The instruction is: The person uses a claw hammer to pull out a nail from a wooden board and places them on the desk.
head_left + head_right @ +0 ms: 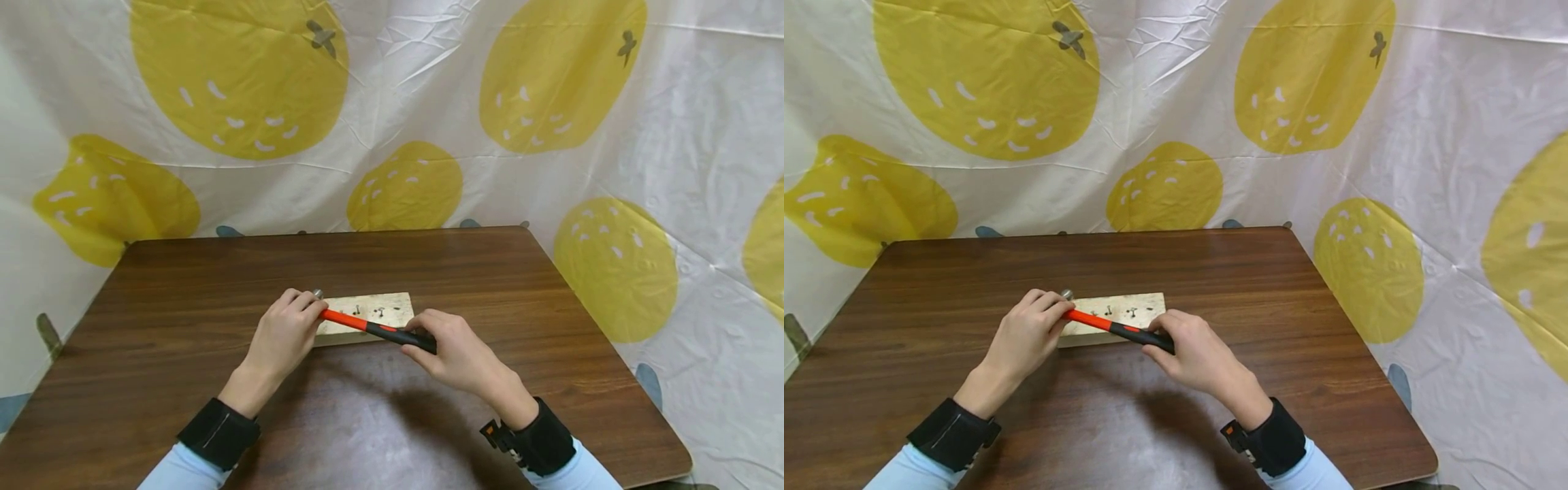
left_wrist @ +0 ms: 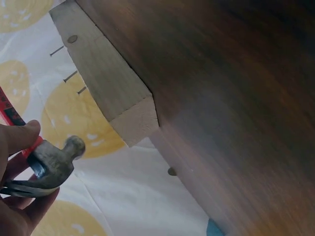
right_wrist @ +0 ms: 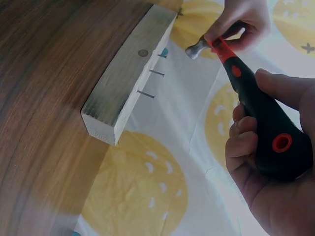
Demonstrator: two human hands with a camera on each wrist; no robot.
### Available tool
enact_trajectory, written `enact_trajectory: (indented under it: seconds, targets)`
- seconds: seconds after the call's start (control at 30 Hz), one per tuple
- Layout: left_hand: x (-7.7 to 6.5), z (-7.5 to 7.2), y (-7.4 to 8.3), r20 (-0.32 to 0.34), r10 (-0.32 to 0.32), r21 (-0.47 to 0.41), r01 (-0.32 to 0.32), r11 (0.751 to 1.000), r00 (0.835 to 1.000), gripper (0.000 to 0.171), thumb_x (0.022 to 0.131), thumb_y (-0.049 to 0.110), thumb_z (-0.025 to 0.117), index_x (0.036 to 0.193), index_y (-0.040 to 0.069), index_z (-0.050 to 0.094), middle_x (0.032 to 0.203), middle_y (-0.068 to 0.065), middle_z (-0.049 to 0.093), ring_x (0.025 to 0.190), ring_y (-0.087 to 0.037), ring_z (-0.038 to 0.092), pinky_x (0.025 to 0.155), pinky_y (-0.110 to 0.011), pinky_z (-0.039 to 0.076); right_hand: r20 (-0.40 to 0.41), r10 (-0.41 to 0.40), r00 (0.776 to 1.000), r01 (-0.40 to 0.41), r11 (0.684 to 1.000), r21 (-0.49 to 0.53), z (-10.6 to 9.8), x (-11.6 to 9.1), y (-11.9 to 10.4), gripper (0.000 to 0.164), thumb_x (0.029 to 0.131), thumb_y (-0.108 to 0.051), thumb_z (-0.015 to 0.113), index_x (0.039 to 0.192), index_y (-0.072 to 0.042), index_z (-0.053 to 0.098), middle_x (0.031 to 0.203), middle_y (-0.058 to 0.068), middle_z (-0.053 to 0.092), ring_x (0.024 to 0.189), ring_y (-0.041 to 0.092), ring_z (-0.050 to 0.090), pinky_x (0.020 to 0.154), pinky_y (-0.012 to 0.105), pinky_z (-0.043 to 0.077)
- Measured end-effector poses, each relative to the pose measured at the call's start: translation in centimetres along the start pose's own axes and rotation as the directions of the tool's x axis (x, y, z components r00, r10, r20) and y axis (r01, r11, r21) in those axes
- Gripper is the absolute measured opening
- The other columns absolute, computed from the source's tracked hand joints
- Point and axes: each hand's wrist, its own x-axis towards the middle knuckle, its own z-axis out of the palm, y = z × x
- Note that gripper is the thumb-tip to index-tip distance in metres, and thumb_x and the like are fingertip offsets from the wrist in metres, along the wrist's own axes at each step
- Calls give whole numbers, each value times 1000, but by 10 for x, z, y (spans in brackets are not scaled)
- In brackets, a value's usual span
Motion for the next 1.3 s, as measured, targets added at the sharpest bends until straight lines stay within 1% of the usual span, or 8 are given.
enact_trajectory:
  seconds: [0.2, 0.43, 0.67, 0.8, 0.93, 1.0, 1.17, 1.3]
  targets:
    - [-2, 3, -1, 1, 2, -1, -2, 1000, 1000, 19, 79, -5, 84, 96, -2, 76, 93, -13, 69, 86, -31, 60, 77, -40, 57, -5, -14, 1000, 14, 1000, 26, -5, 1, 2, 24, 88, -12, 83, 107, -5, 69, 92, -1, 66, 74, 6, 59, 64, 25, 52]
    - [-5, 4, -3, 8, -14, -25, 14, 1000, 1000, 17, 80, -4, 83, 95, -2, 73, 91, -10, 69, 85, -30, 60, 77, -40, 56, -119, -62, 991, 70, 995, 64, -10, 3, 6, 35, 85, -7, 84, 115, -2, 68, 103, 2, 68, 82, 10, 63, 69, 27, 54]
    - [-7, 4, -2, 14, -36, -33, 37, 999, 999, 18, 82, -4, 82, 97, -3, 73, 93, -11, 69, 88, -31, 62, 79, -41, 57, -229, -58, 972, 87, 989, 123, -12, 5, 10, 65, 78, -3, 90, 134, -3, 57, 116, 7, 63, 84, 14, 65, 68, 31, 56]
    - [-8, 5, -3, 3, -56, -36, 56, 998, 998, 18, 83, -2, 82, 98, -3, 74, 93, -10, 69, 87, -30, 61, 78, -41, 58, -283, -14, 959, 81, 970, 228, -12, 6, 11, 87, 75, 5, 89, 148, -5, 42, 124, 14, 59, 76, 19, 67, 60, 33, 58]
    - [-10, 5, -4, -3, -69, -39, 69, 997, 998, 18, 84, 0, 82, 99, -2, 73, 93, -9, 69, 86, -29, 62, 77, -42, 58, -323, 27, 946, 74, 952, 296, -11, 7, 15, 104, 72, 15, 86, 156, -3, 26, 125, 20, 57, 76, 25, 69, 61, 37, 59]
    - [-11, 4, -4, -4, -76, -45, 75, 996, 997, 18, 84, 1, 82, 99, -2, 73, 94, -9, 69, 87, -29, 62, 78, -42, 58, -326, 49, 944, 58, 949, 310, -10, 7, 17, 105, 73, 18, 84, 157, -2, 24, 123, 20, 58, 78, 26, 69, 62, 37, 59]
    - [-11, 4, -2, -17, -102, -77, 101, 992, 995, 19, 84, -1, 82, 101, -1, 73, 96, -9, 69, 89, -29, 63, 79, -44, 58, -262, 105, 959, -22, 953, 301, -6, 4, 24, 92, 82, 11, 81, 157, -9, 31, 97, 10, 67, 75, 19, 68, 64, 33, 58]
    - [-8, 3, -1, -31, -124, -112, 120, 987, 992, 22, 82, -2, 83, 102, 0, 73, 97, -9, 67, 88, -29, 63, 77, -44, 58, -210, 68, 975, -5, 959, 285, -1, 4, 28, 69, 84, 6, 81, 144, -6, 49, 102, 10, 65, 78, 20, 67, 64, 33, 58]
